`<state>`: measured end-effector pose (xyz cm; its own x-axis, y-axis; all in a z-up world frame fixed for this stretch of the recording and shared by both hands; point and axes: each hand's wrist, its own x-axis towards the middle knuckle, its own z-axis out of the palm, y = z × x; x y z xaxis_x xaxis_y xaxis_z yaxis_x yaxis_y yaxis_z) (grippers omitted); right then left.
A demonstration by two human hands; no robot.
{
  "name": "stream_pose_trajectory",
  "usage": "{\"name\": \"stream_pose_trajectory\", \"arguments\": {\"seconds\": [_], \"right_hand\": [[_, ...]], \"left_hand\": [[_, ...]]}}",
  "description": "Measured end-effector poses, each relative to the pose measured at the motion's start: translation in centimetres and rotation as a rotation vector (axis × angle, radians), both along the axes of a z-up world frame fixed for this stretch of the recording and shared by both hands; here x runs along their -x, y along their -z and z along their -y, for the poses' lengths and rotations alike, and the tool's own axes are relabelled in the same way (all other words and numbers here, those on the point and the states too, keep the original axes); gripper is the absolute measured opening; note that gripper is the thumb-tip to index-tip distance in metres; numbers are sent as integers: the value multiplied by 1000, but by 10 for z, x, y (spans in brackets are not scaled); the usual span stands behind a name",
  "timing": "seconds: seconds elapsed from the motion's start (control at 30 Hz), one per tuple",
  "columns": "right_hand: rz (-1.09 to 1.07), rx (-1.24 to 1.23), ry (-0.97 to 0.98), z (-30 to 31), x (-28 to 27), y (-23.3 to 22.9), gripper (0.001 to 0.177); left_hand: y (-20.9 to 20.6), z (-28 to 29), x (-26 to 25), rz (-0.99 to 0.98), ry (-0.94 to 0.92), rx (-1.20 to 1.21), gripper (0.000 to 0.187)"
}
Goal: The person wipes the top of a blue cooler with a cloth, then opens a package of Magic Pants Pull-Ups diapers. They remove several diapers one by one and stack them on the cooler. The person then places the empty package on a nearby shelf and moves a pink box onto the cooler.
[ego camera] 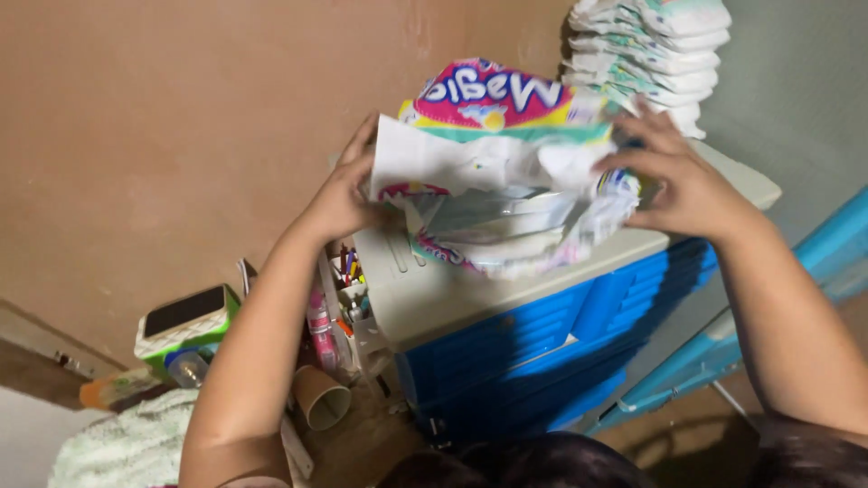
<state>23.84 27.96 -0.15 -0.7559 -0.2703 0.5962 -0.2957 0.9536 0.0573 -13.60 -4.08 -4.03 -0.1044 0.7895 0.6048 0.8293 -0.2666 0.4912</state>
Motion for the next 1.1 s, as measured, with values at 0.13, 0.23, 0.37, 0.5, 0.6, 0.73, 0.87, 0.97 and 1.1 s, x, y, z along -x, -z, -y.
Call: {"name": "stream_pose_trajectory", "arguments": {"seconds": [0.13,0.23,0.37,0.5,0.6,0.73,0.87,0.97,1.1], "right_hand": [[77,291,-2,-6,-6,32,29],[84,704,287,-5,-9,51,22],[-64,633,669,-20,9,75,26],[-24,522,884,0,24,65,18],[124,388,992,14,34,53,29],[143,138,1112,56,32,21,30],[-257,-48,775,101,38,-4,43],[-302,-66,429,149,62,-10,54],[137,4,534,157,94,-9,76]], "left_hand": [[16,-8,10,96,185,-9,55],[19,-2,18,461,34,8,25],[-6,4,-12,613,-91,41,33],[23,-35,26,307,-521,139,35],[21,-18,16,133,-602,210,38],[3,-16,-17,-223,-784,257,60],[-24,-14,-27,-554,-723,-280,55],[-13,-33,-56,-714,-591,-656,29],[-37,-17,-105,-446,-425,291,65]]}}
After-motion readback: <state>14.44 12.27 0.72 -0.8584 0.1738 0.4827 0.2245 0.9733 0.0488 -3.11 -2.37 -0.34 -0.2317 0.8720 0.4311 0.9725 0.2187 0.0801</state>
